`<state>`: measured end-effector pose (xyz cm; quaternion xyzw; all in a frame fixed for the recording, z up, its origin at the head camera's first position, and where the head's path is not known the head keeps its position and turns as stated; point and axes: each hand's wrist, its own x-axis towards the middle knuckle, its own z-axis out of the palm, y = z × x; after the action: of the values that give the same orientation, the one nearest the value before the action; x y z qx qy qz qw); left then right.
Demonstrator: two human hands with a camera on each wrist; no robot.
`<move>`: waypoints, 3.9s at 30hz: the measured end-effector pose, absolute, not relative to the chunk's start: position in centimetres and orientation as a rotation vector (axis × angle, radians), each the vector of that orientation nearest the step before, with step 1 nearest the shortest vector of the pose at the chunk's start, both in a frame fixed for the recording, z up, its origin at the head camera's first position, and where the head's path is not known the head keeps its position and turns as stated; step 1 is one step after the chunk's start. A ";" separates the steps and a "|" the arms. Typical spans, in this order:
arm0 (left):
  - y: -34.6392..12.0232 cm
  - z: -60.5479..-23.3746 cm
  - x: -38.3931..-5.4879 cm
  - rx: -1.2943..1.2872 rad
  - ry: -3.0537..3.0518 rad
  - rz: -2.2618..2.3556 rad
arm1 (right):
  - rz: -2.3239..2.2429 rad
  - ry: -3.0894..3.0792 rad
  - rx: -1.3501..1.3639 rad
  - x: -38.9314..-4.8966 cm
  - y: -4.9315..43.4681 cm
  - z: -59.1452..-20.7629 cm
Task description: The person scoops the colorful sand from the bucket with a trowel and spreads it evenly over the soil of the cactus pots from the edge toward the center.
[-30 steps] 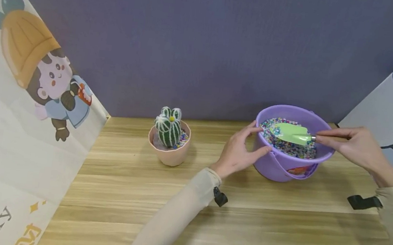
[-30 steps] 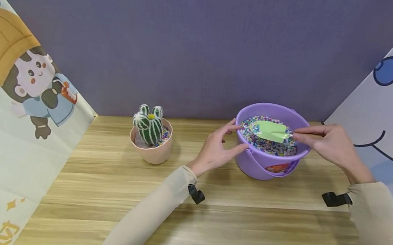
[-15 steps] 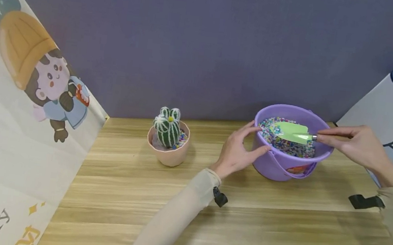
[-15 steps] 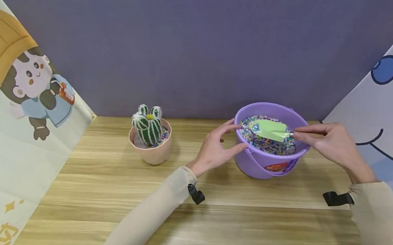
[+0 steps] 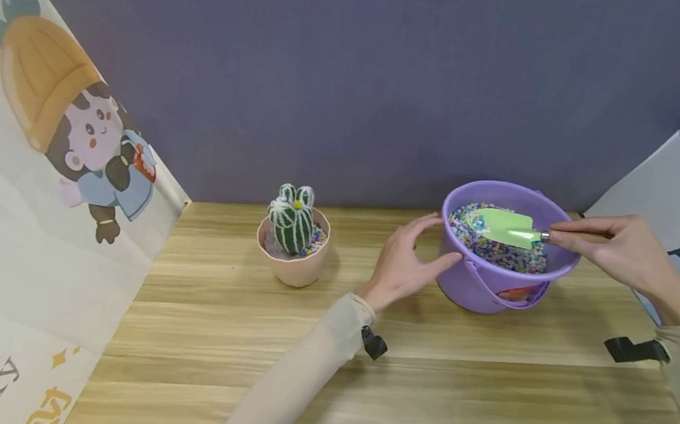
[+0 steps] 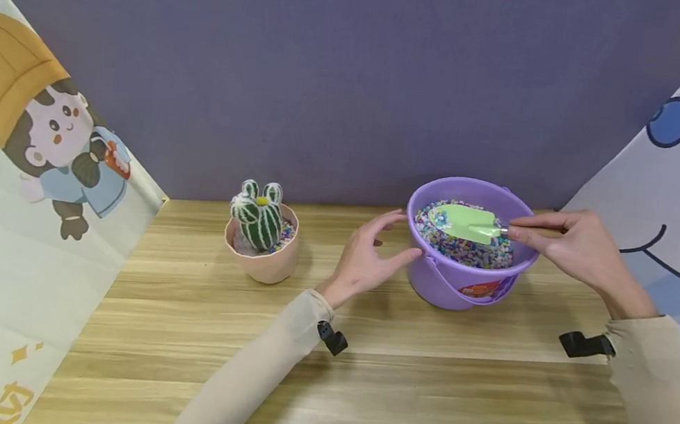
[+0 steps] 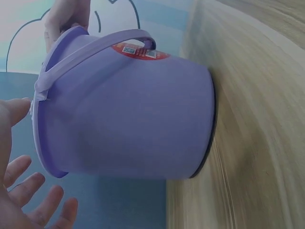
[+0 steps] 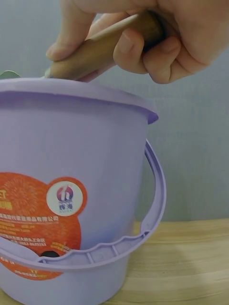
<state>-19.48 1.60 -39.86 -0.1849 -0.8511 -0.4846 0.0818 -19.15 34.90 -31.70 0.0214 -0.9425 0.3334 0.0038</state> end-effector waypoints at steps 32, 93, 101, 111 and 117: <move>-3.3 -39.8 -18.1 -0.517 -2.516 -1.442 | 1.164 -2.873 0.208 -19.0 30.6 -30.9; -14.7 -41.7 -15.4 -0.482 -2.041 -1.350 | 1.387 -2.822 0.457 -19.5 20.6 -31.4; -16.9 -42.6 -15.6 -0.478 -1.930 -1.265 | 1.408 -2.826 0.576 -19.4 19.2 -31.3; -19.5 -43.1 -15.8 -0.384 -1.876 -1.225 | 1.391 -2.814 0.631 -19.5 16.8 -31.4; -20.7 -43.4 -15.9 -0.295 -1.932 -1.230 | 1.340 -2.822 0.629 -19.4 15.4 -31.5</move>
<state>-15.91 -20.69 -43.41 -0.1168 -0.7652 -0.4872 0.4044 -19.37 15.38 -31.50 0.1973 -0.8854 0.4203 -0.0226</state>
